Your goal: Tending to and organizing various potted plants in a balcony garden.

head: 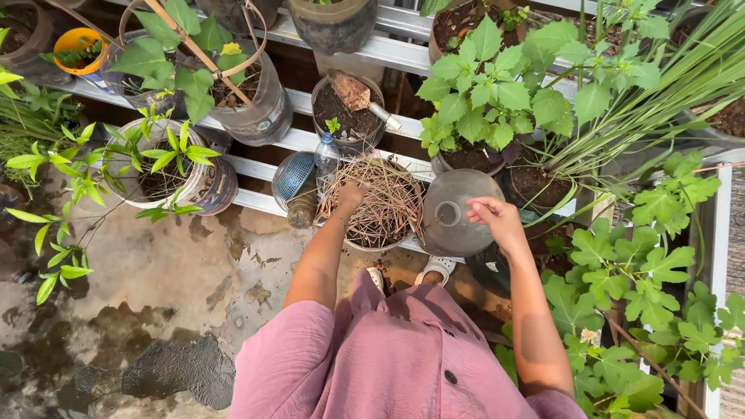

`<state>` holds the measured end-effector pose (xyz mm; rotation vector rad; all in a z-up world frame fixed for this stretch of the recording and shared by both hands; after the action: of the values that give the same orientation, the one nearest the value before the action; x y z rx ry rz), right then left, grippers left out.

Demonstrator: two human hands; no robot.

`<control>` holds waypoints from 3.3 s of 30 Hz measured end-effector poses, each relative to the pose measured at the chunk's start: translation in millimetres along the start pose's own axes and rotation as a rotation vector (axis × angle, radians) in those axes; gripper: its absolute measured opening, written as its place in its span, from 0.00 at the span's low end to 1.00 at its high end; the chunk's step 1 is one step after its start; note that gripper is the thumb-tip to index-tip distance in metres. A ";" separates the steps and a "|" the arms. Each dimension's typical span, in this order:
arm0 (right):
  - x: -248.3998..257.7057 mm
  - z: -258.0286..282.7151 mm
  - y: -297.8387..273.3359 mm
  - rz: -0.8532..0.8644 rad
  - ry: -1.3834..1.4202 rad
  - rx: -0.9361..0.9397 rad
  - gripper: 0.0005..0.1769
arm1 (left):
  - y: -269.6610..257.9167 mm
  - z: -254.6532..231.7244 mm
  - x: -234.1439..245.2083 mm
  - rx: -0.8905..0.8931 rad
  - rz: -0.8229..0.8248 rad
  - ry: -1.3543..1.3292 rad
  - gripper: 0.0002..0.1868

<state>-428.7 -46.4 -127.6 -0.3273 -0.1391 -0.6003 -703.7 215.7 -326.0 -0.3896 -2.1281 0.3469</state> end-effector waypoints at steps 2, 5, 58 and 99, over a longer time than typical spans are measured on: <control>6.7 -4.7 1.0 -0.014 0.014 0.003 0.12 | -3.8 -12.1 1.7 -0.060 0.021 -0.008 0.31; 18.6 -12.0 -0.1 -0.033 0.040 0.006 0.13 | -9.8 -36.8 -2.7 -0.187 0.083 -0.014 0.30; 513.2 -199.0 235.8 -0.992 0.478 -0.097 0.48 | -270.1 -709.0 -340.3 -1.397 0.190 -0.190 0.29; 617.0 -209.0 291.6 -1.180 0.406 0.180 0.60 | -90.6 -720.1 -353.7 -1.511 -0.355 0.962 0.29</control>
<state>250.5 -219.2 -262.9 0.0991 0.0234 -1.7930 72.4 62.0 -164.7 -0.7596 -1.0706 -1.4526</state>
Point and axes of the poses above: each hand's wrist, its own y-axis towards the middle knuckle, its own x-axis out of the back of the hand, z = x × y, the point moved 10 cm from there along y, towards the middle knuckle, and after that the axes turned 10 degrees about -z, right-handed, at the moved point
